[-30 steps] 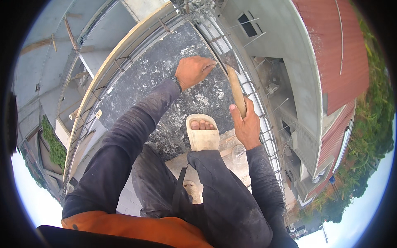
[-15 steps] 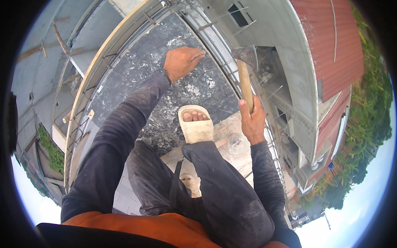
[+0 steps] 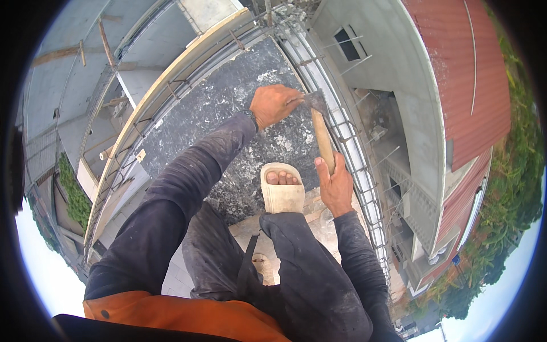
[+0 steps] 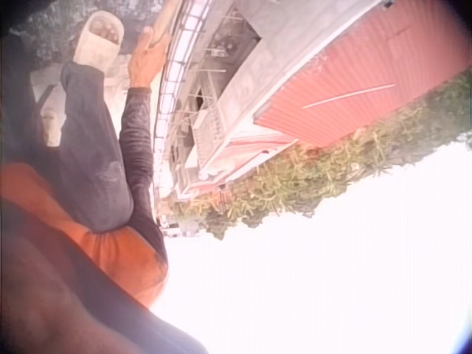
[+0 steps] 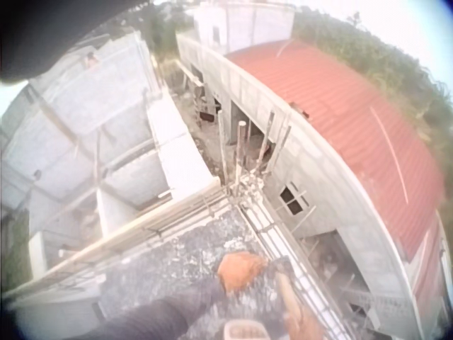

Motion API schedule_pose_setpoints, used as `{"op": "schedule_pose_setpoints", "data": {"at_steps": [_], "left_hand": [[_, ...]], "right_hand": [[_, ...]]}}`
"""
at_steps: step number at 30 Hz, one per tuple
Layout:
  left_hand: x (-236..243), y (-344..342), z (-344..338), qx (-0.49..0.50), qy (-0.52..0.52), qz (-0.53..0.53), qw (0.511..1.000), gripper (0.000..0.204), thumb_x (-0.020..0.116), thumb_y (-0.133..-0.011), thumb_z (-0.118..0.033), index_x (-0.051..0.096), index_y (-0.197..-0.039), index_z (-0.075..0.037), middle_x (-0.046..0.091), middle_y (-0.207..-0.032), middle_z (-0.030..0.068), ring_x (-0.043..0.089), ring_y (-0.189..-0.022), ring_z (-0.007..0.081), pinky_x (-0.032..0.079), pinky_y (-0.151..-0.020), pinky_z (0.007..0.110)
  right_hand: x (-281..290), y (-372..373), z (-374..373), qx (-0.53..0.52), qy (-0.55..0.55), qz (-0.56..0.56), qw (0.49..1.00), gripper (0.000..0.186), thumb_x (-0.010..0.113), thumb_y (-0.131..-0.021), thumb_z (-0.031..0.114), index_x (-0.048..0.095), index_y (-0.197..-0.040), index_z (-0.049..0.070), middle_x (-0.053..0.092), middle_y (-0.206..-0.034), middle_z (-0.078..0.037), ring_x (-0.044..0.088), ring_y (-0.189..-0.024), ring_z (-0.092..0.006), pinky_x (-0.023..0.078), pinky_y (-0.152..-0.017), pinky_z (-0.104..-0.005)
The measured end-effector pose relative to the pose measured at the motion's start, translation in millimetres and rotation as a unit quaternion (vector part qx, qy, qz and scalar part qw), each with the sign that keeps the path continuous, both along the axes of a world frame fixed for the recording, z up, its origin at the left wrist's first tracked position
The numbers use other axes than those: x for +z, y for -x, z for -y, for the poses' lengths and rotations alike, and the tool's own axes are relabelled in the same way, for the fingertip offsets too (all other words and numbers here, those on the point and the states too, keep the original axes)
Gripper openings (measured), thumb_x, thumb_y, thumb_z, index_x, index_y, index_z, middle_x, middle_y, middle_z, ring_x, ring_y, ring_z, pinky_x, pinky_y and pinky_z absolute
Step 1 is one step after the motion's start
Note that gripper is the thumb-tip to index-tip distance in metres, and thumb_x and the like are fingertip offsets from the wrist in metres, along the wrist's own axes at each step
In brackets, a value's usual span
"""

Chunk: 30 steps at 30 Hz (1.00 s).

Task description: The person places a dark textured panel over a wooden structure at a construction site and uses a hammer to nail a wooden strip along its edge to secure it.

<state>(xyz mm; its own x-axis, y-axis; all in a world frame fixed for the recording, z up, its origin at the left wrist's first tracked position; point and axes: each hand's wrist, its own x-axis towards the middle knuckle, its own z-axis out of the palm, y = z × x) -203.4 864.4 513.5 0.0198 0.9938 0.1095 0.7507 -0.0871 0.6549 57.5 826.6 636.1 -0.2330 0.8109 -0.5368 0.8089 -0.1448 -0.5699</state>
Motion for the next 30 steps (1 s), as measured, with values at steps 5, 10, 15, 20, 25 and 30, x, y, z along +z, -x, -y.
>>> {"op": "schedule_pose_setpoints", "data": {"at_steps": [5, 10, 15, 20, 25, 30], "left_hand": [[1, 0, 0, 0.0, 0.025, -0.011, 1.0, 0.018, 0.07, -0.095, -0.031, 0.078, -0.106, -0.019, 0.076, -0.091, 0.0057, 0.074, -0.087, 0.0283, 0.059, -0.074, 0.043], [1, 0, -1, 0.008, 0.031, 0.001, 0.999, 0.018, 0.069, -0.096, -0.031, 0.078, -0.107, -0.02, 0.076, -0.09, 0.0064, 0.074, -0.088, 0.0284, 0.059, -0.075, 0.043], [6, 2, -1, 0.009, 0.037, 0.032, 0.999, 0.019, 0.069, -0.096, -0.031, 0.077, -0.108, -0.019, 0.076, -0.09, 0.0076, 0.073, -0.087, 0.0305, 0.058, -0.077, 0.045], [27, 27, -1, 0.036, 0.157, 0.03, 0.986, 0.023, 0.07, -0.096, -0.034, 0.07, -0.108, -0.014, 0.075, -0.085, 0.0115, 0.073, -0.082, 0.0344, 0.055, -0.078, 0.049], [37, 52, 4, 0.043, 0.199, -0.003, 0.979, 0.026, 0.069, -0.097, -0.035, 0.064, -0.101, -0.011, 0.073, -0.081, 0.0137, 0.072, -0.081, 0.0373, 0.053, -0.076, 0.051], [42, 53, -1, 0.038, 0.216, -0.005, 0.976, 0.026, 0.069, -0.098, -0.035, 0.062, -0.101, -0.01, 0.072, -0.079, 0.0139, 0.071, -0.081, 0.0396, 0.052, -0.077, 0.052]], "right_hand": [[-3, 5, -1, -0.009, 0.002, 0.017, 1.0, 0.046, 0.062, -0.105, 0.042, 0.056, -0.129, 0.003, 0.073, -0.096, -0.022, 0.073, -0.088, -0.0388, 0.054, -0.077, -0.0466], [7, 11, -8, -0.02, 0.021, 0.025, 0.999, 0.047, 0.061, -0.106, 0.043, 0.056, -0.128, 0.002, 0.072, -0.092, -0.019, 0.073, -0.084, -0.0352, 0.054, -0.076, -0.0452], [12, 13, -5, -0.028, -0.022, -0.038, 0.999, 0.048, 0.062, -0.105, 0.045, 0.056, -0.127, 0.002, 0.071, -0.094, -0.019, 0.072, -0.085, -0.0336, 0.054, -0.076, -0.0438], [2, 5, 7, -0.049, -0.05, -0.085, 0.994, 0.047, 0.062, -0.105, 0.043, 0.055, -0.127, 0.001, 0.07, -0.097, -0.02, 0.072, -0.085, -0.0344, 0.054, -0.076, -0.0441], [-19, 7, 19, -0.028, -0.072, -0.064, 0.995, 0.046, 0.062, -0.106, 0.042, 0.054, -0.125, 0.002, 0.07, -0.093, -0.022, 0.071, -0.084, -0.0379, 0.053, -0.075, -0.0474], [-30, 15, 3, -0.026, -0.018, 0.001, 1.0, 0.047, 0.059, -0.106, 0.045, 0.053, -0.122, 0.002, 0.07, -0.089, -0.024, 0.07, -0.082, -0.0429, 0.052, -0.072, -0.05]]}}
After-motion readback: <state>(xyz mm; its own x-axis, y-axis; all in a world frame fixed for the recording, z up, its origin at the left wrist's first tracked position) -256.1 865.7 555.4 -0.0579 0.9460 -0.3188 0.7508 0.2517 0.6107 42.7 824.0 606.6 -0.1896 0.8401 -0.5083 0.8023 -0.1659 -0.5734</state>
